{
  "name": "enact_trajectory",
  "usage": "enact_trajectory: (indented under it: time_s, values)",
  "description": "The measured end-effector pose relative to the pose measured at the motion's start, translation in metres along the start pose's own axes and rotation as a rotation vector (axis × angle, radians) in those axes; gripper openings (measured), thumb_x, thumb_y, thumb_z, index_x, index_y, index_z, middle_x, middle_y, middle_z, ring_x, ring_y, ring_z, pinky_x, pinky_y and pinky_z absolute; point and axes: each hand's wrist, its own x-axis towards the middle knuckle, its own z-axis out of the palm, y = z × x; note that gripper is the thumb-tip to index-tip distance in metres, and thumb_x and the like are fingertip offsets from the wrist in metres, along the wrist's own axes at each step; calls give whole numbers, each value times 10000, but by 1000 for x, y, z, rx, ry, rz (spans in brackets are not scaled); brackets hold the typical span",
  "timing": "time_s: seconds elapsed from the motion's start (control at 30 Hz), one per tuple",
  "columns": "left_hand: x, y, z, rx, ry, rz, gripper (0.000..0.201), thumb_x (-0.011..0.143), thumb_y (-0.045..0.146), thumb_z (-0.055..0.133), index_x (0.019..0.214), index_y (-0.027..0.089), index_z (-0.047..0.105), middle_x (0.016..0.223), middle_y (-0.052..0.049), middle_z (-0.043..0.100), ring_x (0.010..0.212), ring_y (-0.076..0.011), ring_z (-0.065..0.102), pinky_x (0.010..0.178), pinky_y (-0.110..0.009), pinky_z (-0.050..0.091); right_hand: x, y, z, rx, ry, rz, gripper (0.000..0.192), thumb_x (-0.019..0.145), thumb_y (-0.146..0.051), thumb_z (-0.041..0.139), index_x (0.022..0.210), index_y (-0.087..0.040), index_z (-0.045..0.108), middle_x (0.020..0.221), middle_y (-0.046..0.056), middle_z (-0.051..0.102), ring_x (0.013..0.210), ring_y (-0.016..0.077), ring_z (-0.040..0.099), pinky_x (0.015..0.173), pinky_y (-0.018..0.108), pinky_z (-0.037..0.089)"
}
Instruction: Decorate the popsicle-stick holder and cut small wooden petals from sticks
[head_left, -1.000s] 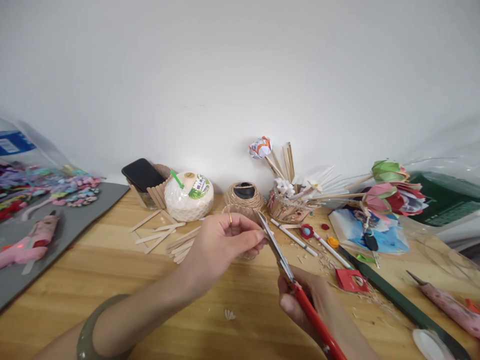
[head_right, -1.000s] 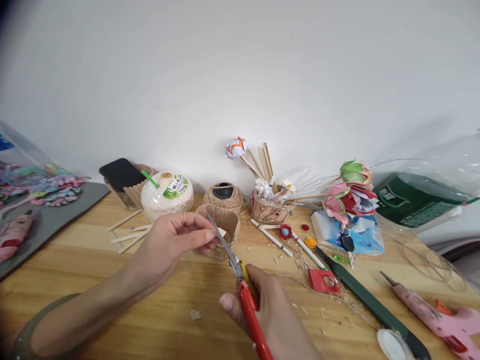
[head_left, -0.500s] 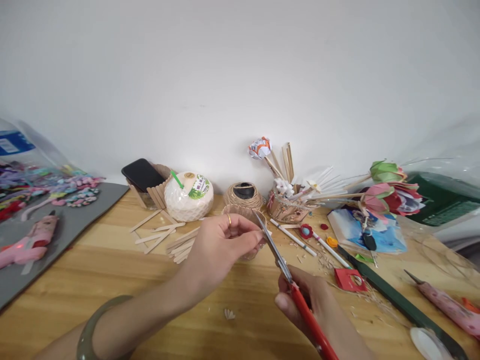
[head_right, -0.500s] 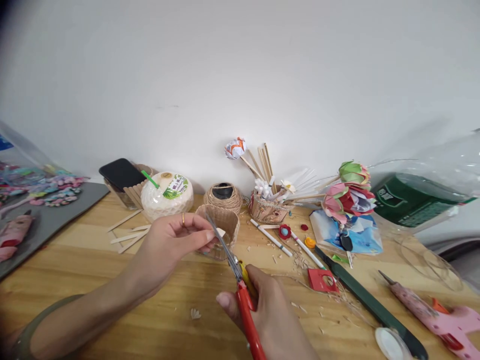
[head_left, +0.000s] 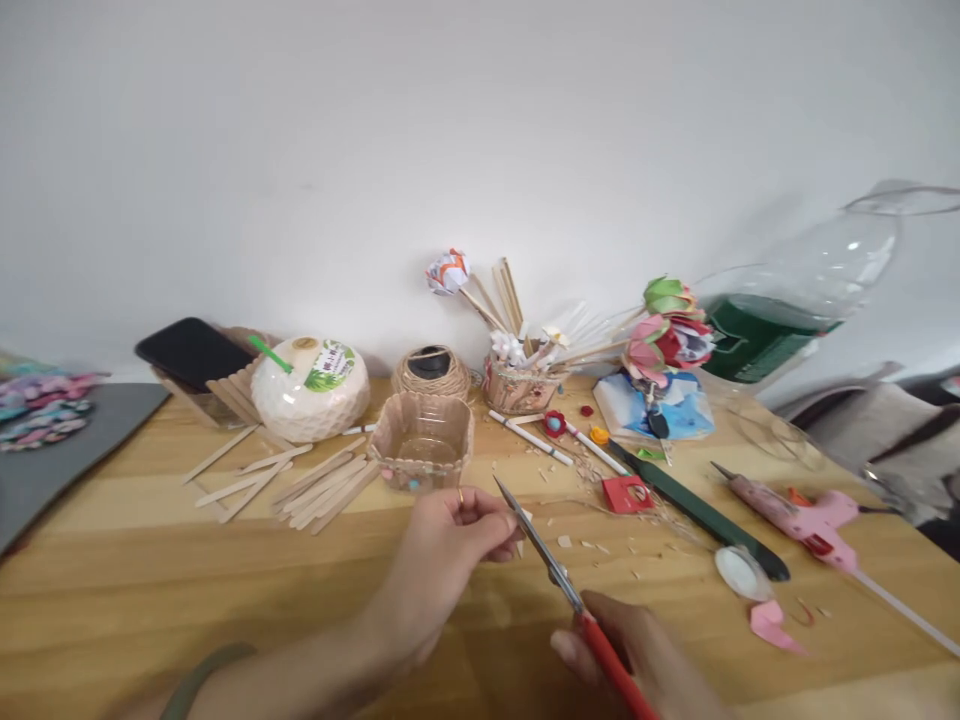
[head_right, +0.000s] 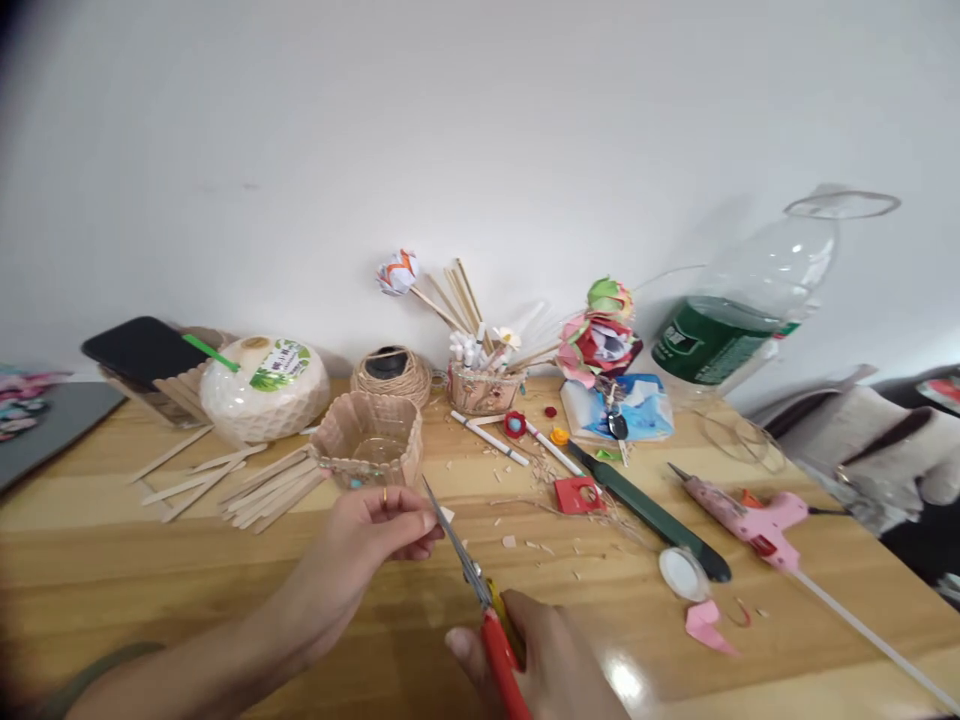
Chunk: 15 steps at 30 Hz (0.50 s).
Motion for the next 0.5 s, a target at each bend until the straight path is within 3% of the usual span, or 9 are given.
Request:
enact_trajectory:
  time_s: [0.2, 0.4, 0.5]
  values:
    - [23, -13, 21, -38, -44, -96, 73, 640, 162, 663, 583, 117, 658, 602, -16, 655, 585, -93, 574, 614, -210, 451, 2, 16, -14, 2, 103, 107, 528, 747, -670, 463, 524, -223, 291, 532, -46, 292, 507, 116, 274, 462, 245, 214]
    - [41, -24, 32, -26, -70, -165, 79, 616, 133, 675, 543, 103, 667, 582, -28, 652, 578, -97, 574, 591, -201, 444, 3, 23, -24, 60, 52, 206, 510, 789, -621, 453, 491, -230, 316, 447, -56, 278, 366, 92, 298, 340, 221, 191]
    - [45, -28, 34, -19, -71, -192, 81, 616, 129, 672, 538, 105, 673, 579, -23, 651, 568, -89, 571, 588, -192, 447, 3, 23, -26, 94, 107, 144, 504, 815, -555, 463, 457, -235, 310, 397, -56, 281, 304, 86, 309, 303, 220, 183]
